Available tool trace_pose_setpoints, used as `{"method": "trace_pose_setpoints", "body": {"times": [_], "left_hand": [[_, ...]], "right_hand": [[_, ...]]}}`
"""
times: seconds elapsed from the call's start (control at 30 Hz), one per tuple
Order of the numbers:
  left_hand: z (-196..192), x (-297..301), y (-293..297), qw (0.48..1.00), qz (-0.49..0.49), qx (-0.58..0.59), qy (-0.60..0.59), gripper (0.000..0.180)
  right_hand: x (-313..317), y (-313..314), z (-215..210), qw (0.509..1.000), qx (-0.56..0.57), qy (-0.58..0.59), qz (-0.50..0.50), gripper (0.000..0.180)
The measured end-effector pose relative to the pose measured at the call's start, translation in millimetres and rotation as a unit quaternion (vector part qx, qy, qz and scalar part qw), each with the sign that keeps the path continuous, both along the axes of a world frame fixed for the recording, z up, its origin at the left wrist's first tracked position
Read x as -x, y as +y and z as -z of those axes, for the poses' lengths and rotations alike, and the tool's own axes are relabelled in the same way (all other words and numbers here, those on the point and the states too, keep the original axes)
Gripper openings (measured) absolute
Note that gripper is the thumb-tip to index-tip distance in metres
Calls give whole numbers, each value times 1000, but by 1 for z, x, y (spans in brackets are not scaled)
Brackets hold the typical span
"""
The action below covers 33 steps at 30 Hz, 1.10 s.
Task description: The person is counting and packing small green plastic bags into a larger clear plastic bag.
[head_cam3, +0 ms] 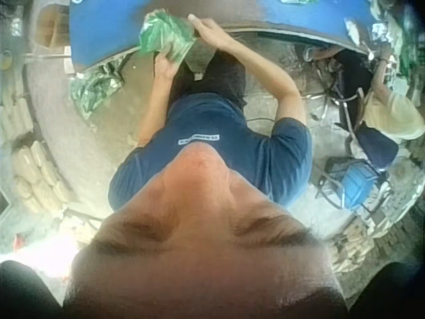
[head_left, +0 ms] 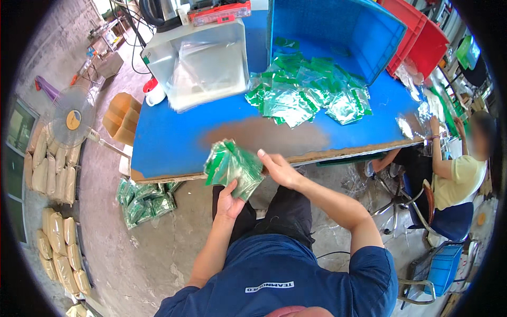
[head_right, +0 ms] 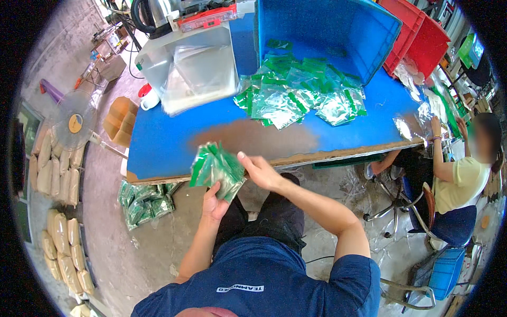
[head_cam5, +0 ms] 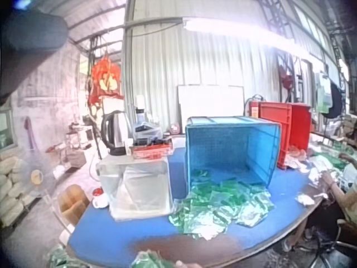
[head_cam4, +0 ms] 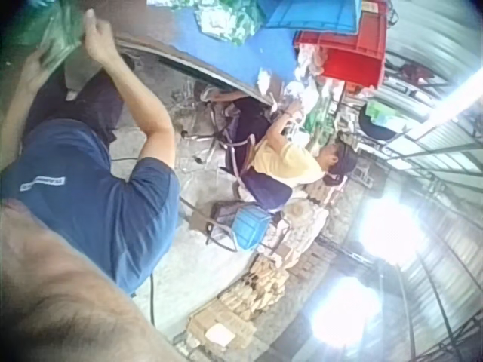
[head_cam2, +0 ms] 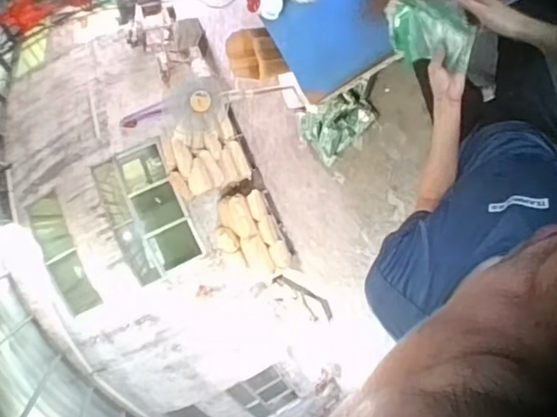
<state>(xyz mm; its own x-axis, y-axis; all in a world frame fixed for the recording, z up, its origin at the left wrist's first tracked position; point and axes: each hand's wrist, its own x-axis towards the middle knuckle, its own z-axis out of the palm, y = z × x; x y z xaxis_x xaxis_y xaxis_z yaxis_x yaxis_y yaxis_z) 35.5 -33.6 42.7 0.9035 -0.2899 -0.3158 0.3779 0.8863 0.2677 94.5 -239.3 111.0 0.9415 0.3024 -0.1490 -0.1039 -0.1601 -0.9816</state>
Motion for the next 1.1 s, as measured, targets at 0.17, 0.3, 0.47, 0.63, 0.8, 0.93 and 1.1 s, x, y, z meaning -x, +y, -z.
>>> {"method": "trace_pose_setpoints", "body": {"times": [0.17, 0.3, 0.47, 0.63, 0.8, 0.93, 1.1], "left_hand": [[2, 27, 17, 990, -29, -136, -11, 50], [4, 44, 44, 991, -62, -117, 12, 57], [14, 32, 38, 992, -61, -99, 55, 60], [3, 33, 35, 987, -49, -154, -19, 58], [-16, 41, 36, 975, -47, -213, -37, 61], [-40, 48, 50, 967, -79, -224, -89, 66], [-45, 17, 69, 947, -139, -275, -92, 64]], "right_hand": [[-126, -56, 14, 794, 375, -442, 183, 62], [-129, -69, 41, 738, 546, -392, 55, 75], [-24, -9, 24, 784, 355, -483, -163, 45], [-55, -8, 9, 899, 244, -362, -44, 30], [-82, -40, 32, 778, 446, -443, 0, 44], [-53, -24, 16, 787, 372, -492, -11, 46], [-28, 14, 40, 809, 356, -466, -41, 37]]}}
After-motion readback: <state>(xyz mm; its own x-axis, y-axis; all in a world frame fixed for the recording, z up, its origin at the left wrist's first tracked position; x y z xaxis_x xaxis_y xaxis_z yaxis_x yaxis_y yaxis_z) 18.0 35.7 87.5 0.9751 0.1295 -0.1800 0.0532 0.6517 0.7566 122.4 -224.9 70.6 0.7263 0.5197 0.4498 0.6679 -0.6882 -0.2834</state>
